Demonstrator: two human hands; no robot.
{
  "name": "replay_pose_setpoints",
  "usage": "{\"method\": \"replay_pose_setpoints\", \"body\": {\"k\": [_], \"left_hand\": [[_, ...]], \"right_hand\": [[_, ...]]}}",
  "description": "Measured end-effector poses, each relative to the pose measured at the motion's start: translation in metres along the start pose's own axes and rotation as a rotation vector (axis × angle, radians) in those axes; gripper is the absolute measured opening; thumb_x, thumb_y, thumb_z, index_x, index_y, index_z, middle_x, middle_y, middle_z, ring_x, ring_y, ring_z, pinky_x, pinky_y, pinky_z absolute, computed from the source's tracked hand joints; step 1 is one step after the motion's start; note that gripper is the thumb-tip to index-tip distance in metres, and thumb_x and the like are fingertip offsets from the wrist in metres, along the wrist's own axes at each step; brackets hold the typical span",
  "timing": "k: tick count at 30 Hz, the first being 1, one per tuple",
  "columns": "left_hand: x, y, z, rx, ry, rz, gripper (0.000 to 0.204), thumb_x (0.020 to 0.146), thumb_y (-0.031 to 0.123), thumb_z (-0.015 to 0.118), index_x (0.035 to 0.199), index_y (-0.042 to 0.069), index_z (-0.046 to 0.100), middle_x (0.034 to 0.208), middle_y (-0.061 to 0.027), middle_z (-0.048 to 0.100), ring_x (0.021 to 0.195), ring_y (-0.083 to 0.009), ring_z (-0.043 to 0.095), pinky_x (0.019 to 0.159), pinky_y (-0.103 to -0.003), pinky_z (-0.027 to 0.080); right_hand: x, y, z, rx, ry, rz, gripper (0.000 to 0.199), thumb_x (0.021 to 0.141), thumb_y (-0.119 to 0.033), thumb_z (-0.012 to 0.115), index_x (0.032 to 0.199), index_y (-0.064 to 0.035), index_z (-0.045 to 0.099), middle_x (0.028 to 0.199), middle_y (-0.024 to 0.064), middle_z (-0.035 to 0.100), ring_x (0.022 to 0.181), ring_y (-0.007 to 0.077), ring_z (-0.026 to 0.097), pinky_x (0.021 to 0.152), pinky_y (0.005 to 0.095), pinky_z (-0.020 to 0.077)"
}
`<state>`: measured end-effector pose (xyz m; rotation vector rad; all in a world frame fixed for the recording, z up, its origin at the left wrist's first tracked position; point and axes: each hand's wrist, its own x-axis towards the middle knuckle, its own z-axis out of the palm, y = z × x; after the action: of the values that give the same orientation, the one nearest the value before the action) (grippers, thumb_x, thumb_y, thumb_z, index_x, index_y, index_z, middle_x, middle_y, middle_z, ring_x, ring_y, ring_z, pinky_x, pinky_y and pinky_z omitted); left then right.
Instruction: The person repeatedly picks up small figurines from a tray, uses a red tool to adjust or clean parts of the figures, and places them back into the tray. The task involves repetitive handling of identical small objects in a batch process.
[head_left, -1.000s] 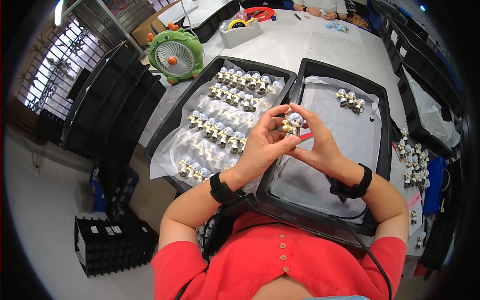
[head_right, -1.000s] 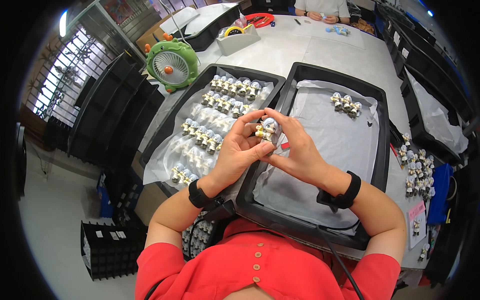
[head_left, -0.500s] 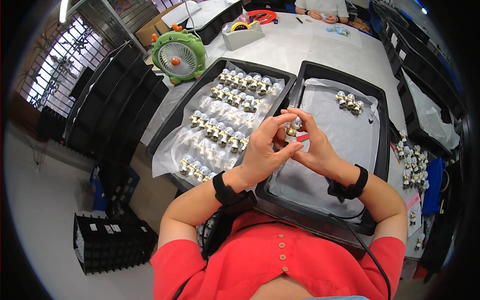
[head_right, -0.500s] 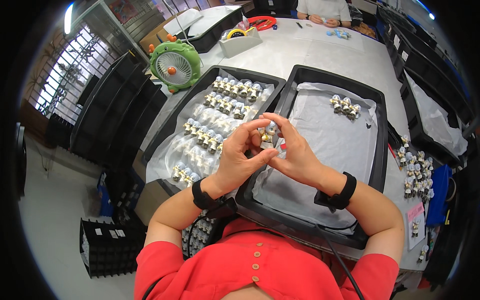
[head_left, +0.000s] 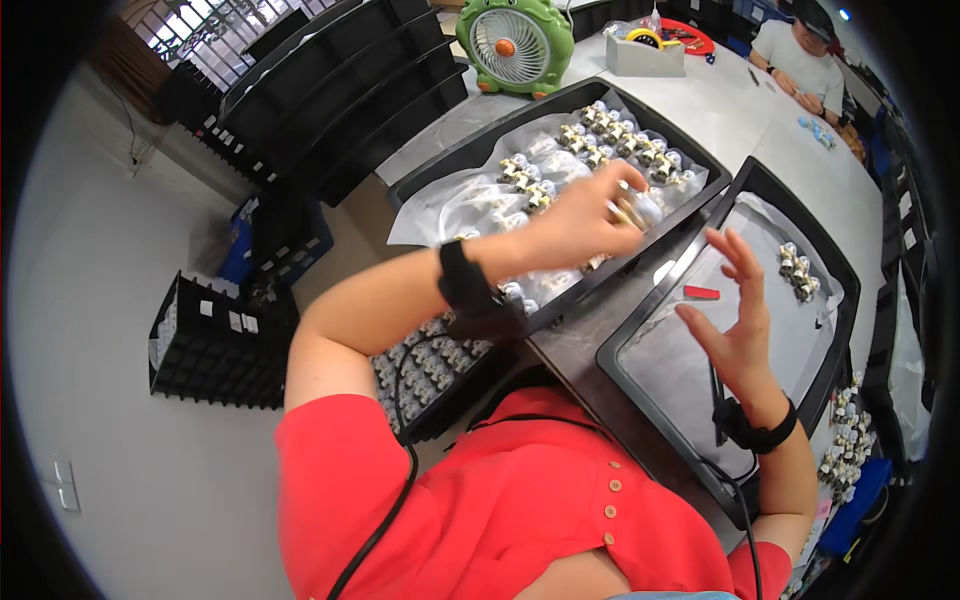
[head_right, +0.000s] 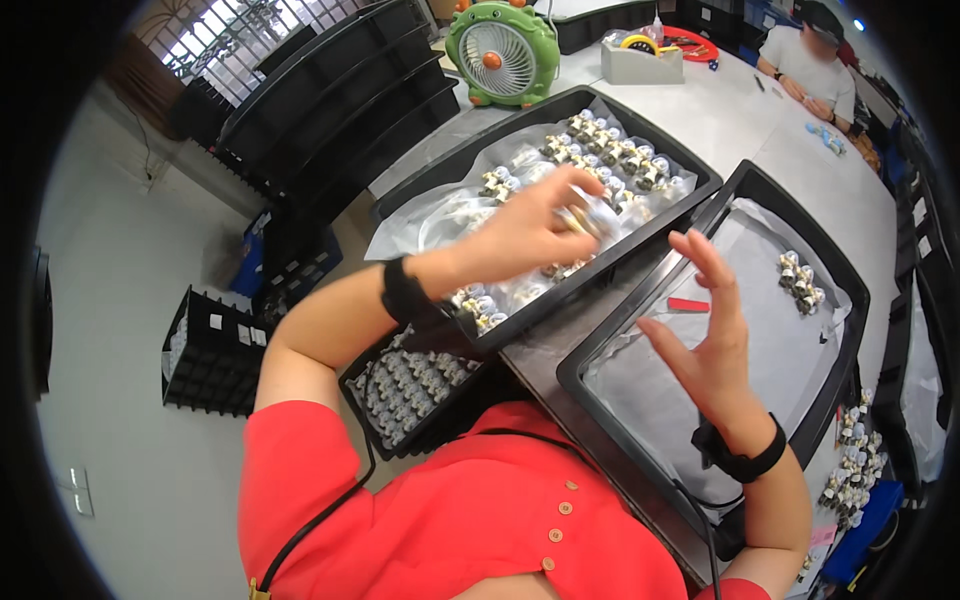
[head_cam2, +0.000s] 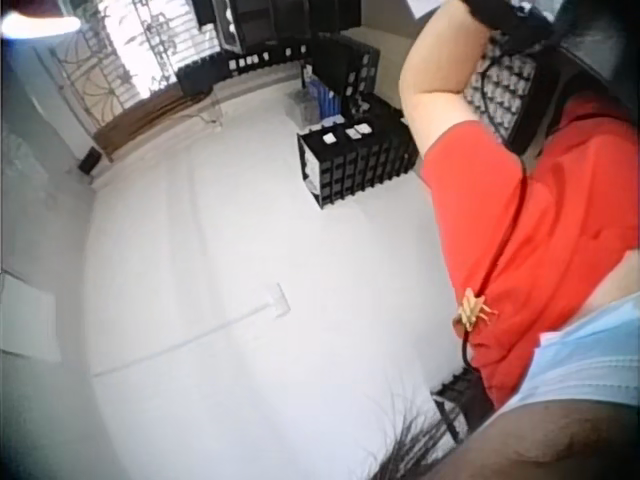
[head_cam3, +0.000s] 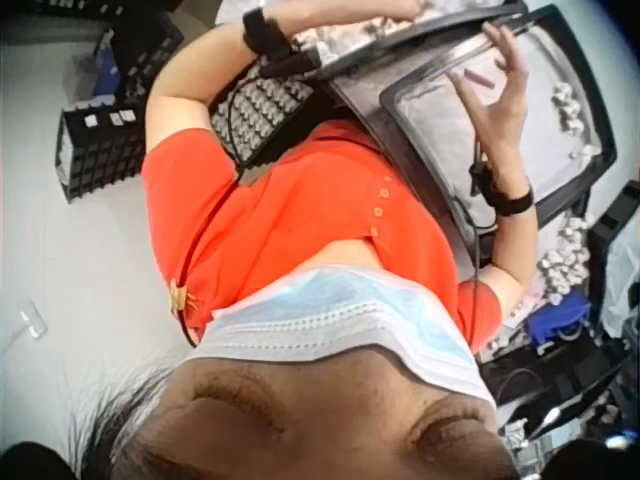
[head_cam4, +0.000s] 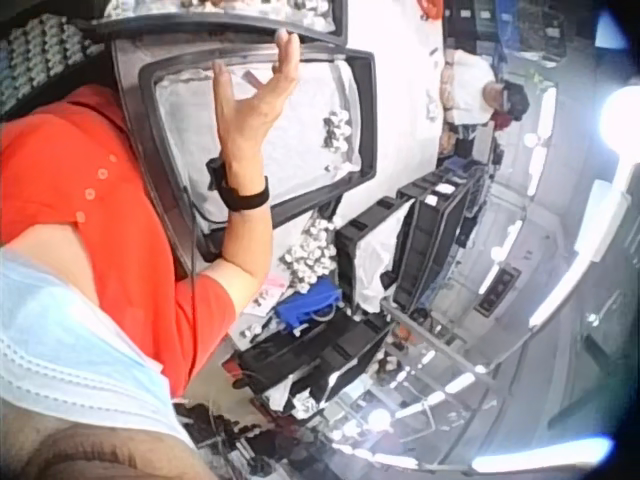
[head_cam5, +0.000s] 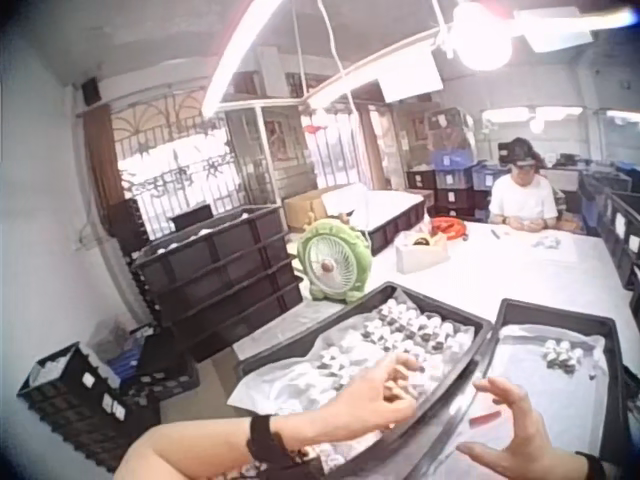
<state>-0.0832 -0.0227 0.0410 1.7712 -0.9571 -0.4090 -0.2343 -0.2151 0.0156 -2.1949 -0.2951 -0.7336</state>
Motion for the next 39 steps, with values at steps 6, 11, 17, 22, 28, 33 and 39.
{"method": "replay_pose_setpoints", "body": {"k": [6, 11, 17, 22, 28, 33, 39], "left_hand": [[-0.014, -0.053, -0.106, 0.209, 0.104, -0.319, 0.044, 0.072, 0.005, 0.065, 0.113, 0.002, 0.048, 0.088, -0.0070, 0.059, 0.073, -0.0116, 0.059, 0.062, -0.025, 0.047], [-0.032, -0.104, -0.157, 0.501, 0.030, -0.621, 0.041, 0.068, 0.007, 0.065, 0.108, 0.001, 0.054, 0.084, -0.0085, 0.061, 0.074, -0.0152, 0.059, 0.062, -0.028, 0.046], [-0.041, -0.103, -0.159, 0.689, -0.143, -0.715, 0.042, 0.068, 0.013, 0.065, 0.108, 0.003, 0.058, 0.088, -0.0115, 0.063, 0.083, -0.0212, 0.061, 0.071, -0.032, 0.046], [-0.045, -0.117, -0.159, 0.755, -0.290, -0.672, 0.041, 0.069, 0.015, 0.066, 0.108, 0.004, 0.059, 0.093, -0.0123, 0.064, 0.086, -0.0217, 0.061, 0.074, -0.032, 0.047], [-0.042, -0.115, -0.158, 0.882, -0.341, -0.685, 0.035, 0.071, 0.017, 0.070, 0.102, 0.003, 0.061, 0.089, -0.0116, 0.063, 0.079, -0.0194, 0.062, 0.066, -0.032, 0.049], [-0.041, -0.120, -0.157, 0.807, -0.348, -0.734, 0.031, 0.074, 0.016, 0.073, 0.098, 0.002, 0.062, 0.079, -0.0093, 0.064, 0.065, -0.0161, 0.062, 0.058, -0.029, 0.049], [-0.039, -0.114, -0.158, 0.731, -0.389, -0.765, 0.037, 0.072, 0.013, 0.073, 0.106, 0.003, 0.061, 0.085, -0.0122, 0.066, 0.073, -0.0187, 0.064, 0.063, -0.031, 0.050]], "right_hand": [[0.002, 0.002, -0.005, -0.035, 0.051, 0.016, 0.080, 0.070, -0.002, 0.072, 0.139, -0.0092, 0.033, 0.131, 0.0120, 0.051, 0.122, 0.0242, 0.048, 0.094, 0.0378, 0.0403], [0.003, 0.004, -0.002, -0.023, 0.027, 0.066, 0.074, 0.072, -0.001, 0.069, 0.138, -0.0088, 0.035, 0.130, 0.0126, 0.051, 0.122, 0.0245, 0.048, 0.094, 0.0379, 0.0400], [0.001, 0.010, 0.000, -0.039, 0.002, 0.090, 0.072, 0.072, 0.001, 0.068, 0.136, -0.0078, 0.037, 0.131, 0.0119, 0.051, 0.122, 0.0241, 0.048, 0.094, 0.0380, 0.0394], [0.000, 0.011, 0.003, -0.039, -0.012, 0.119, 0.070, 0.072, 0.001, 0.067, 0.135, -0.0071, 0.039, 0.131, 0.0111, 0.051, 0.123, 0.0236, 0.048, 0.095, 0.0382, 0.0392], [0.000, 0.011, 0.003, -0.040, -0.011, 0.134, 0.068, 0.073, 0.001, 0.067, 0.135, -0.0074, 0.040, 0.131, 0.0108, 0.051, 0.123, 0.0235, 0.048, 0.095, 0.0377, 0.0392], [0.000, 0.014, 0.005, -0.052, -0.028, 0.149, 0.068, 0.073, 0.001, 0.067, 0.135, -0.0076, 0.039, 0.130, 0.0107, 0.051, 0.123, 0.0232, 0.048, 0.095, 0.0377, 0.0394], [-0.002, 0.018, 0.008, -0.048, -0.051, 0.202, 0.068, 0.073, 0.001, 0.067, 0.135, -0.0071, 0.039, 0.131, 0.0112, 0.051, 0.122, 0.0238, 0.048, 0.095, 0.0379, 0.0394]]}}
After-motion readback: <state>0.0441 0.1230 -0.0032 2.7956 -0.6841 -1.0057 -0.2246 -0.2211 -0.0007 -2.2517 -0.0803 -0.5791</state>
